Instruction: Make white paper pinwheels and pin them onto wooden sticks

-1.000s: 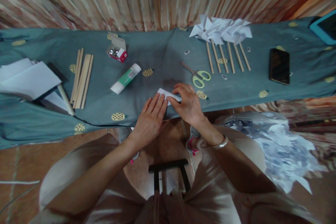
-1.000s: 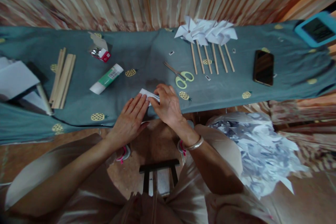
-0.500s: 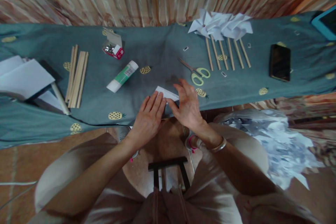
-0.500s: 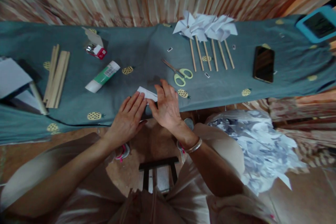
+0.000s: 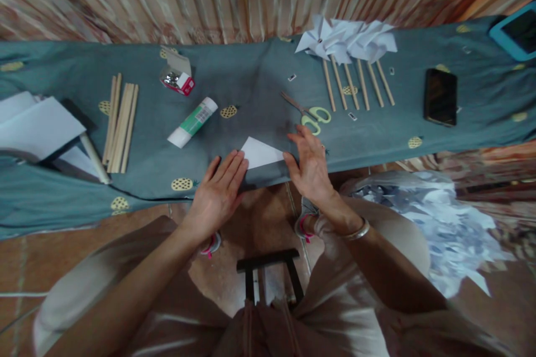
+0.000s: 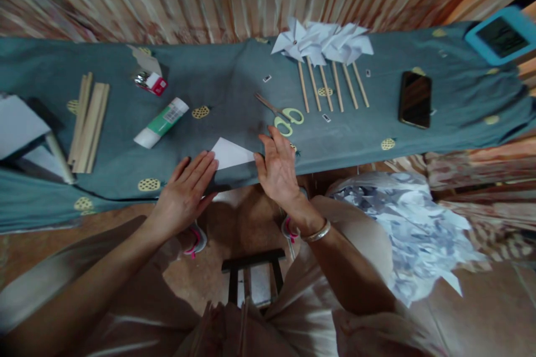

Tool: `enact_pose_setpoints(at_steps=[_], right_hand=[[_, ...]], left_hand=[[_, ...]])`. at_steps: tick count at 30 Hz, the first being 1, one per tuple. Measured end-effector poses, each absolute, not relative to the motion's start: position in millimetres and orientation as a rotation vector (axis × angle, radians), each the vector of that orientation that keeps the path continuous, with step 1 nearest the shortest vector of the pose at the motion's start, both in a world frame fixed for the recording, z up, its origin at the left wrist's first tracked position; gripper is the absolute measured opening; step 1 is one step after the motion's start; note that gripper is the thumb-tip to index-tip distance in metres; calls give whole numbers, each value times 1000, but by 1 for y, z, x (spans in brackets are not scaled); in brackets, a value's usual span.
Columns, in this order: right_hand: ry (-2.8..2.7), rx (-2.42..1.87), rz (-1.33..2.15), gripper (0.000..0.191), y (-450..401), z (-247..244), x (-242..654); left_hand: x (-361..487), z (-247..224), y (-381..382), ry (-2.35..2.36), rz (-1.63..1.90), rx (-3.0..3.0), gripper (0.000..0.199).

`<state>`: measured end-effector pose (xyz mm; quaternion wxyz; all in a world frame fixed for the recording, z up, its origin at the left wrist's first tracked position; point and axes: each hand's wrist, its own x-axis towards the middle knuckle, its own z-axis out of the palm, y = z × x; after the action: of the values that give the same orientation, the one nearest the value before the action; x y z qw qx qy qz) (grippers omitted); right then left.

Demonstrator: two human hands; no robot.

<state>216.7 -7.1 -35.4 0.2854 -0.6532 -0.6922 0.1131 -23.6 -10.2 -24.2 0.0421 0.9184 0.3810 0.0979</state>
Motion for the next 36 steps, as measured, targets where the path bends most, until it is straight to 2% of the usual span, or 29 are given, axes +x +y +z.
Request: enact_pose_setpoints(at_steps=[8, 17, 24, 29, 36], right_hand=[[-1860, -1764, 264, 35, -7, -40, 214], [-1842, -1649, 343, 35, 0, -31, 209], [-1884, -1509, 490, 27, 6, -27, 199], [-1758, -1436, 659, 7, 11, -25, 195], [-1659, -1295, 779, 10, 11, -18, 194]], left_hand=[[-56, -19, -19, 1169, 490, 2730, 39], [-53, -11, -9, 1208, 642, 2707, 23], [-47, -10, 2, 1289, 674, 2621, 28], [-43, -7, 8, 1341, 692, 2389, 37], [-36, 3, 17, 1407, 820, 1774, 57]])
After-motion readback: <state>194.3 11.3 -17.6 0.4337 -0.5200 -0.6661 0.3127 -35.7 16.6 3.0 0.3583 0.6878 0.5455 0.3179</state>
